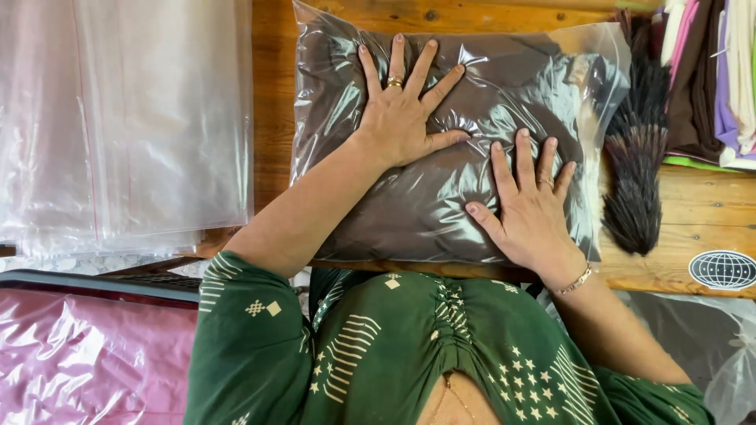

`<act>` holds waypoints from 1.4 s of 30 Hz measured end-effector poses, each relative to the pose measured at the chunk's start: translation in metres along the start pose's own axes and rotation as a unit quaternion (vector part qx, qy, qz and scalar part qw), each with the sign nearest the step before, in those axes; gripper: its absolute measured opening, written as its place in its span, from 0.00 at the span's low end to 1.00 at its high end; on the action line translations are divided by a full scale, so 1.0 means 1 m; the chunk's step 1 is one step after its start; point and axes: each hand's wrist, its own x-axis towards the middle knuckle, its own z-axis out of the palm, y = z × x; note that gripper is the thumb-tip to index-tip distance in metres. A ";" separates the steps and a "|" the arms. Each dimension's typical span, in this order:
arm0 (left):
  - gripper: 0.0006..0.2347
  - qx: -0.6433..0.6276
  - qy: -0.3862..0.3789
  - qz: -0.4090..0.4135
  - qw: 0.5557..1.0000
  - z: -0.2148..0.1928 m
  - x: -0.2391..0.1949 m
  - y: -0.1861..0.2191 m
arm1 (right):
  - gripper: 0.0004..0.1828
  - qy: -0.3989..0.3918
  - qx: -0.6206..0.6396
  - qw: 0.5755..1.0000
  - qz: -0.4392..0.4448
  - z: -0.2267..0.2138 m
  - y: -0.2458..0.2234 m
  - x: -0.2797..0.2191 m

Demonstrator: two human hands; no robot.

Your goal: The person places a folded brown garment into a clear plastic bag on a wooden table, smooths the fabric inside the bag, and seals the zip closure. The person repeats the sealing action to ensure the bag is closed.

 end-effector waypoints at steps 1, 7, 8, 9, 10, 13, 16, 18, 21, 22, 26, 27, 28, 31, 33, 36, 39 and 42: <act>0.36 0.000 0.000 0.001 1.000 -0.002 0.002 0.000 | 0.45 0.000 0.001 1.000 0.001 0.000 0.001 0.003; 0.35 -0.034 -0.018 0.003 0.999 -0.012 0.000 -0.008 | 0.45 -0.097 0.039 0.994 0.001 -0.039 0.009 0.003; 0.33 -0.068 -0.053 -0.003 0.996 -0.020 -0.001 -0.008 | 0.41 -0.086 0.103 0.990 -0.050 -0.053 0.017 0.002; 0.32 -0.102 -0.088 -0.013 0.991 -0.027 -0.004 -0.009 | 0.37 -0.077 0.166 0.978 -0.103 -0.066 0.025 0.002; 0.32 -0.102 -0.088 -0.017 0.991 -0.038 -0.007 -0.009 | 0.37 -0.078 0.165 0.978 -0.106 -0.070 0.036 0.004; 0.37 -0.111 -0.133 -0.029 0.985 -0.066 -0.007 -0.008 | 0.18 0.220 0.196 0.951 -0.090 -0.075 0.079 0.019; 0.37 0.035 -0.160 -0.041 0.986 -0.084 -0.006 0.002 | 0.26 0.196 0.254 0.945 0.068 -0.064 0.117 0.052; 0.40 0.064 -0.131 0.007 0.989 -0.102 -0.005 0.017 | 0.25 0.092 0.405 0.880 0.229 -0.063 0.110 0.074; 0.38 0.036 -0.037 0.023 0.998 -0.086 0.014 0.042 | 0.33 0.029 0.410 0.853 0.322 -0.090 0.059 0.082; 0.38 0.036 -0.038 0.023 0.998 -0.081 0.020 0.048 | 0.33 0.027 0.410 0.852 0.323 -0.084 0.067 0.087; 0.36 0.040 -0.003 0.000 0.999 -0.056 0.039 0.062 | 0.12 0.095 0.662 0.715 0.203 -0.065 0.096 0.101; 0.38 0.037 -0.003 -0.004 0.999 -0.049 0.043 0.063 | 0.22 0.095 0.687 0.698 0.179 -0.062 0.102 0.103; 0.38 0.037 -0.001 -0.005 0.999 -0.044 0.043 0.061 | 0.22 0.095 0.687 0.698 0.177 -0.063 0.098 0.099; 0.36 -0.004 -0.069 0.005 0.998 -0.032 0.044 0.061 | 0.32 0.027 0.718 0.674 0.169 -0.058 0.098 0.092; 0.35 0.008 -0.035 0.017 0.999 -0.024 0.042 0.064 | 0.36 0.002 0.742 0.656 0.134 -0.044 0.106 0.096; 0.34 0.023 -0.029 0.027 0.999 -0.024 0.038 0.064 | 0.26 0.054 0.782 0.607 0.131 -0.037 0.095 0.112; 0.35 0.003 -0.042 0.027 0.999 -0.023 0.038 0.062 | 0.30 0.014 0.772 0.632 0.067 -0.040 0.083 0.117; 0.35 0.012 -0.055 0.031 0.998 -0.028 0.037 0.061 | 0.19 0.093 0.550 0.816 0.149 -0.045 0.077 0.117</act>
